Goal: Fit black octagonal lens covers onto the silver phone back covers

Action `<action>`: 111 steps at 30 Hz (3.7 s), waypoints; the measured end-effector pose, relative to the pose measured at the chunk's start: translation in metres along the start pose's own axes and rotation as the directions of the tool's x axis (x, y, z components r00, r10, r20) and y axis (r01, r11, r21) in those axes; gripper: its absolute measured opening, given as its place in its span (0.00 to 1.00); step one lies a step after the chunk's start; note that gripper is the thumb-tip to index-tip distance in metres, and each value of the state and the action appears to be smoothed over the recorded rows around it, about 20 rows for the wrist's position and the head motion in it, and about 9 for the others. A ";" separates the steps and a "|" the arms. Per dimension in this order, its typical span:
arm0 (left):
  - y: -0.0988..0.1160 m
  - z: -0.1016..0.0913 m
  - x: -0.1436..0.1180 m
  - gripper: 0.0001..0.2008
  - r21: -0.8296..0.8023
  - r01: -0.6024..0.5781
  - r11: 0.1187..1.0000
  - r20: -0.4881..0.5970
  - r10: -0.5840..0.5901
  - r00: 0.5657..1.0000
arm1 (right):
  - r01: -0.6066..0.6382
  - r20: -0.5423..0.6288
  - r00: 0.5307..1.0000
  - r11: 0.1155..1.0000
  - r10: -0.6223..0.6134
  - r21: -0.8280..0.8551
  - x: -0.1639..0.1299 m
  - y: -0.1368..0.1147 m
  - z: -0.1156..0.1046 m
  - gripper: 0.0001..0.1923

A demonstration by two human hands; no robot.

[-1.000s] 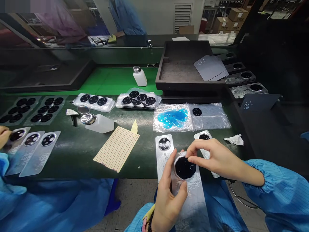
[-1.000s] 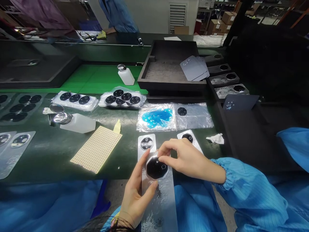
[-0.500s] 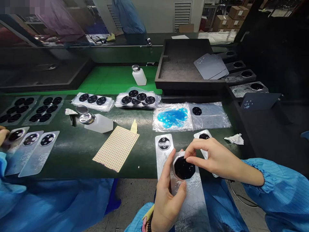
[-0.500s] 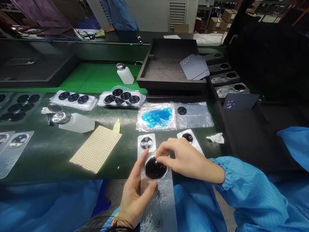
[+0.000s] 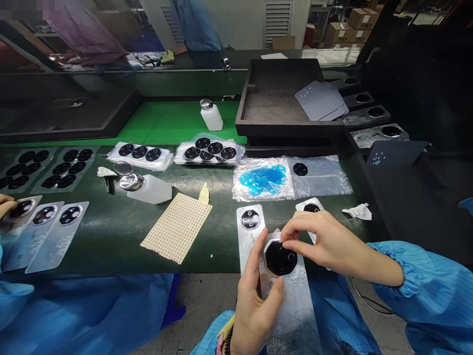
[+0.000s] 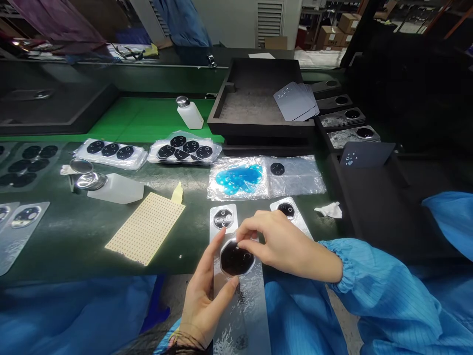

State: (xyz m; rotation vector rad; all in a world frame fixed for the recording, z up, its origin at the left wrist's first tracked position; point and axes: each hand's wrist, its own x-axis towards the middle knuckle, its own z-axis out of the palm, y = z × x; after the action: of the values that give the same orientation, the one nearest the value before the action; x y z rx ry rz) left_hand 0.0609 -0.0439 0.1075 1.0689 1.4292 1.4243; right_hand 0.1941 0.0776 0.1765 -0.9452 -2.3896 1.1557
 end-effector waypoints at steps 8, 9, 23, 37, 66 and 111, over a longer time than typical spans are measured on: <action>0.001 -0.002 -0.002 0.27 -0.046 0.151 0.987 -0.020 -0.152 0.988 | 0.061 -0.043 0.997 0.997 -0.062 -0.042 -0.002 0.003 0.004 0.08; 0.003 -0.001 -0.002 0.27 -0.057 0.172 0.983 -0.020 -0.173 0.985 | 0.067 -0.046 0.997 0.997 -0.069 -0.043 -0.002 0.003 0.004 0.07; 0.011 0.001 -0.003 0.29 -0.152 0.312 0.938 -0.055 -0.323 0.945 | 0.218 -0.115 0.967 0.972 -0.227 -0.088 -0.007 0.006 0.010 0.07; 0.022 0.005 -0.003 0.27 -0.308 0.286 0.907 -0.003 -0.301 0.954 | 0.315 -0.112 0.928 0.908 -0.356 -0.275 -0.019 0.002 0.010 0.10; 0.023 0.007 -0.007 0.24 -0.332 0.208 0.920 -0.010 -0.224 0.975 | 0.365 -0.101 0.874 0.778 -0.476 -0.511 -0.031 -0.005 0.012 0.12; 0.027 0.016 -0.008 0.20 -0.156 0.127 0.980 0.073 -0.117 0.990 | -0.101 -0.016 0.993 0.931 0.114 0.352 -0.030 0.017 0.000 0.13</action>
State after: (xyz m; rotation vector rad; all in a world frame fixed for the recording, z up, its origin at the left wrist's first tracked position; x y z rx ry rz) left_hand 0.0789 -0.0473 0.1342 0.9016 1.2899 1.3799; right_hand 0.2231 0.0646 0.1629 -0.9720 -2.0273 1.5278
